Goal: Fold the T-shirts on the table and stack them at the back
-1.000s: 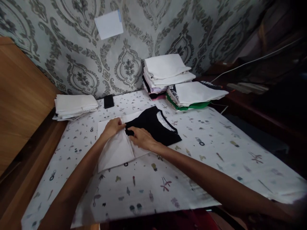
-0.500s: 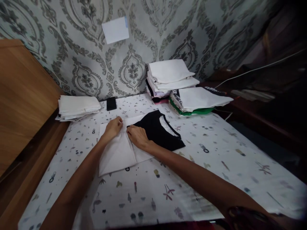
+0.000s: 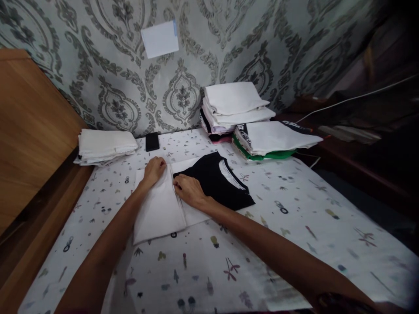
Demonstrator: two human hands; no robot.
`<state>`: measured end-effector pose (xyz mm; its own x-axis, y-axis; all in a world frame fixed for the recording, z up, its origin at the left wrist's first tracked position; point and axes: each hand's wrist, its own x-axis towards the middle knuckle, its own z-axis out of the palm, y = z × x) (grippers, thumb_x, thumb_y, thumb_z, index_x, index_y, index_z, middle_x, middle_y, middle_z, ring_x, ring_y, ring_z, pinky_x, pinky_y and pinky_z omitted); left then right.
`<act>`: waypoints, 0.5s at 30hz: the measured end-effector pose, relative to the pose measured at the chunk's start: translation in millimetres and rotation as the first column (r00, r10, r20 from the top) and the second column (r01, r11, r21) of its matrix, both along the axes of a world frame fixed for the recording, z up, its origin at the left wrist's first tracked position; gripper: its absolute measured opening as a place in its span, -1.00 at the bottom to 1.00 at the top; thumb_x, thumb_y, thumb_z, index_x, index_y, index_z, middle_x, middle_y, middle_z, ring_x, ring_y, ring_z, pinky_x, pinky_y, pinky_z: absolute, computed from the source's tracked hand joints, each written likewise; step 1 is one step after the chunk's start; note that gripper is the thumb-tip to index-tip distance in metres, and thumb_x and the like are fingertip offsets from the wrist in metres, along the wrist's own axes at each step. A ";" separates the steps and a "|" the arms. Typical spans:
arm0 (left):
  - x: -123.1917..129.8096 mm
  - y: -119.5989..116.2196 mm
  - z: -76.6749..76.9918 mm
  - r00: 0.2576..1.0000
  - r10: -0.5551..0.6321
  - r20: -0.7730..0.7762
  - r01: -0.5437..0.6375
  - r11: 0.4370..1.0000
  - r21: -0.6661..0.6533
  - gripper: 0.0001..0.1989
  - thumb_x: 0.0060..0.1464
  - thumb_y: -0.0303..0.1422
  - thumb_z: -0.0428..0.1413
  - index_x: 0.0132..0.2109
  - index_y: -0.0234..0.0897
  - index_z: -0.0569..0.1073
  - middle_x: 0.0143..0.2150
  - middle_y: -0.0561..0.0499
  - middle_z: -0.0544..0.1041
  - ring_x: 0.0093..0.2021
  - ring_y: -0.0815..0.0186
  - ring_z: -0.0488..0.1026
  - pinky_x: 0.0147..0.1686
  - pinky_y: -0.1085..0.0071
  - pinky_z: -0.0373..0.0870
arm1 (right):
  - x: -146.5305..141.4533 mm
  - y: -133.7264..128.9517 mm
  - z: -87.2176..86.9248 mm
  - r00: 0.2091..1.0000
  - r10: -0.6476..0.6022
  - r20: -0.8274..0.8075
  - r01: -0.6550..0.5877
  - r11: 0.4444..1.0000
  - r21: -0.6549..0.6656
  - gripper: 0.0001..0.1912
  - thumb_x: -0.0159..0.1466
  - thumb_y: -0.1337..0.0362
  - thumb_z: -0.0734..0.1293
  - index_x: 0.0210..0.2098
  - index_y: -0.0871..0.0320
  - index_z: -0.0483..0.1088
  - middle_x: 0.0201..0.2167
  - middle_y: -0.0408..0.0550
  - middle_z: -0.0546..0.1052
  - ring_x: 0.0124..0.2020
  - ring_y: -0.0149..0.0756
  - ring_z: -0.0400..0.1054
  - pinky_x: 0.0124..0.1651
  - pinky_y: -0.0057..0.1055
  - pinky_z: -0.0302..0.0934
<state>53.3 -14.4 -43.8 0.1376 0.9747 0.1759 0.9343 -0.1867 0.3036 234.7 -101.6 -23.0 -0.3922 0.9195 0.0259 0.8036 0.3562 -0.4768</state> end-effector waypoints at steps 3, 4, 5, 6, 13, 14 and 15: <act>2.5 -8.3 4.3 1.000 0.011 -0.014 -0.010 0.999 0.040 -0.86 0.21 -0.39 0.01 -0.14 -0.22 0.45 -0.13 -0.10 0.47 -0.05 0.15 0.39 -0.09 0.31 0.32 | 1.6 1.9 -3.7 0.999 -0.010 -0.053 0.009 1.000 -0.008 -0.78 0.31 0.36 0.22 -0.17 0.14 0.51 -0.17 -0.05 0.58 -0.22 -0.29 0.43 -0.31 -0.41 0.09; 3.1 -12.7 5.8 1.000 0.005 -0.024 -0.003 0.998 0.061 -0.84 0.22 -0.40 -0.01 -0.10 -0.23 0.44 -0.11 -0.12 0.47 -0.04 0.13 0.39 -0.07 0.29 0.32 | 2.2 2.4 -5.1 0.997 -0.014 -0.071 0.013 1.000 -0.013 -0.79 0.31 0.36 0.23 -0.18 0.14 0.51 -0.19 -0.05 0.58 -0.22 -0.30 0.42 -0.31 -0.42 0.08; 3.6 -17.6 6.7 0.999 -0.010 -0.038 0.013 0.997 0.079 -0.82 0.24 -0.40 -0.03 -0.08 -0.24 0.43 -0.11 -0.13 0.47 -0.04 0.12 0.38 -0.05 0.27 0.32 | 2.7 2.7 -6.6 0.996 -0.017 -0.089 0.015 1.000 -0.017 -0.80 0.30 0.36 0.24 -0.19 0.14 0.51 -0.21 -0.06 0.58 -0.23 -0.31 0.42 -0.30 -0.42 0.08; 4.0 -22.9 6.8 0.998 -0.036 -0.054 0.041 0.995 0.090 -0.80 0.26 -0.39 -0.06 -0.08 -0.25 0.43 -0.11 -0.14 0.47 -0.04 0.11 0.38 -0.03 0.25 0.32 | 3.1 2.9 -8.1 0.994 -0.020 -0.107 0.018 1.000 -0.019 -0.81 0.30 0.36 0.25 -0.19 0.14 0.51 -0.22 -0.07 0.58 -0.23 -0.31 0.41 -0.30 -0.43 0.08; 5.5 -43.5 -14.9 0.968 -0.251 -0.023 0.252 0.961 0.115 -0.68 0.30 -0.34 -0.09 0.12 -0.29 0.37 0.11 -0.20 0.43 0.11 0.09 0.36 0.15 0.15 0.30 | 1.1 5.8 -16.0 0.988 -0.027 -0.155 0.028 1.000 0.004 -0.86 0.28 0.37 0.28 -0.24 0.13 0.50 -0.28 -0.09 0.57 -0.28 -0.32 0.38 -0.32 -0.44 0.08; 5.4 -43.0 -17.9 0.967 -0.256 -0.009 0.255 0.959 0.124 -0.67 0.31 -0.32 -0.09 0.13 -0.28 0.36 0.12 -0.20 0.42 0.11 0.10 0.36 0.15 0.15 0.31 | 0.7 6.0 -15.7 0.988 -0.025 -0.155 0.026 1.000 0.001 -0.86 0.28 0.37 0.28 -0.25 0.13 0.50 -0.28 -0.10 0.57 -0.28 -0.32 0.38 -0.32 -0.44 0.07; 5.0 -42.1 -19.9 0.966 -0.257 0.008 0.254 0.958 0.129 -0.67 0.31 -0.31 -0.09 0.14 -0.27 0.36 0.12 -0.19 0.42 0.11 0.10 0.37 0.15 0.15 0.32 | 0.8 5.8 -15.0 0.987 -0.022 -0.157 0.022 1.000 -0.007 -0.86 0.27 0.38 0.29 -0.26 0.13 0.50 -0.29 -0.10 0.57 -0.29 -0.31 0.38 -0.33 -0.43 0.07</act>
<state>58.3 -56.5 -63.7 0.3736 0.8772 0.3017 0.8430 -0.4568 0.2842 235.5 -95.8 -37.9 -0.3632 0.9282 0.0813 0.7261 0.3366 -0.5996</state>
